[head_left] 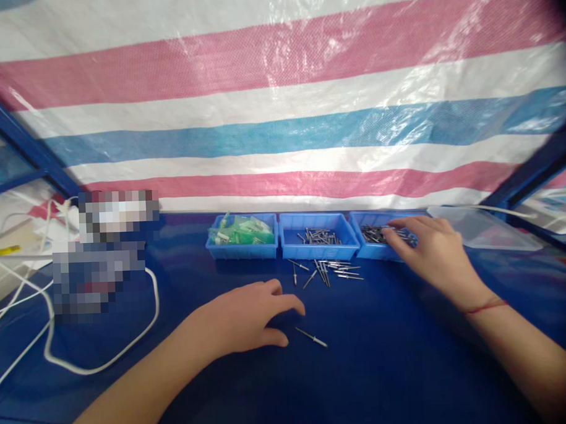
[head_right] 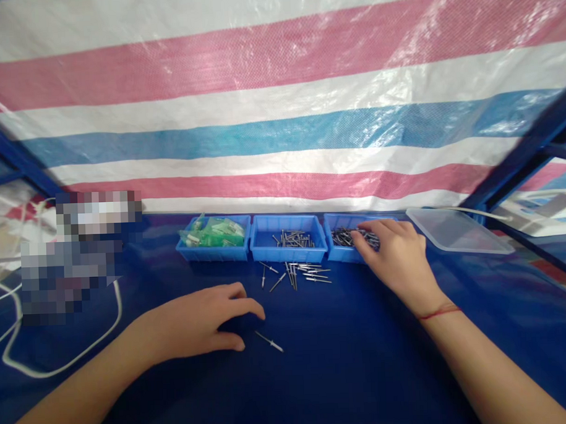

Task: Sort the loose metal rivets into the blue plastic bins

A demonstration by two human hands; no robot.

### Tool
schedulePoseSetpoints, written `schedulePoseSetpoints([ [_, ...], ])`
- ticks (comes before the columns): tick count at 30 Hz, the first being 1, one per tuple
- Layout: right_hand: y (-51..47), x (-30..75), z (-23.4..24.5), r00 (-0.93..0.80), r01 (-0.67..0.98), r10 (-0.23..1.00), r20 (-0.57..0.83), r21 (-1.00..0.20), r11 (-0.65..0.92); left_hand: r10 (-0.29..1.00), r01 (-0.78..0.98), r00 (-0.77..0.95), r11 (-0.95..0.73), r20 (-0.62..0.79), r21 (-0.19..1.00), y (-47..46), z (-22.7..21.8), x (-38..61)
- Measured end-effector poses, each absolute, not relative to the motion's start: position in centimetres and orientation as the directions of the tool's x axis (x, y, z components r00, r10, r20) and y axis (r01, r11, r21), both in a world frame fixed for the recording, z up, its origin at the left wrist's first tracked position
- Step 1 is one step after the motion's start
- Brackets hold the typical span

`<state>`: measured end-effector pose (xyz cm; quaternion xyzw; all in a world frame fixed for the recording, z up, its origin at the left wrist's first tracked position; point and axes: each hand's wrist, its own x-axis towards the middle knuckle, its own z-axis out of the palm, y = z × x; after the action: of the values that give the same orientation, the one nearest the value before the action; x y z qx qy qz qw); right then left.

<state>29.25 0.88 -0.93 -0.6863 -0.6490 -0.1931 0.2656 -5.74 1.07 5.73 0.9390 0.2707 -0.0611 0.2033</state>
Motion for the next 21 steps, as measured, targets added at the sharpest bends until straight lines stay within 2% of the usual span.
schedulePoseSetpoints([
  [3,0.4,27.9,-0.5,0.02,0.991,0.771,0.637,-0.116,0.07,0.445,0.496,0.868,-0.792,-0.22,0.356,1.0,5.3,-5.2],
  [8,-1.1,24.3,0.6,-0.14,0.915,0.708,0.693,-0.183,0.36,0.447,0.475,0.88,-0.815,-0.163,0.332,1.2,4.3,-4.2],
  [10,-1.9,22.7,0.7,-0.225,0.856,0.704,0.674,-0.209,0.474,0.446,0.462,0.886,-0.829,-0.125,0.316,1.3,3.9,-4.0],
  [12,-2.7,21.4,0.8,-0.345,0.789,0.73,0.59,-0.239,0.566,0.453,0.454,0.888,-0.839,-0.078,0.3,1.3,3.5,-3.8],
  [15,-3.8,19.8,0.8,-0.506,0.725,0.774,0.38,-0.298,0.621,0.461,0.448,0.887,-0.856,-0.011,0.259,1.1,2.7,-3.5],
  [18,-4.4,18.8,0.6,-0.56,0.727,0.806,0.191,-0.353,0.589,0.439,0.424,0.898,-0.883,0.034,0.202,0.9,2.0,-3.1],
  [21,-4.6,18.1,0.1,-0.578,0.729,0.806,0.127,-0.364,0.58,0.438,0.424,0.897,-0.89,0.059,0.167,0.7,1.3,-2.7],
])
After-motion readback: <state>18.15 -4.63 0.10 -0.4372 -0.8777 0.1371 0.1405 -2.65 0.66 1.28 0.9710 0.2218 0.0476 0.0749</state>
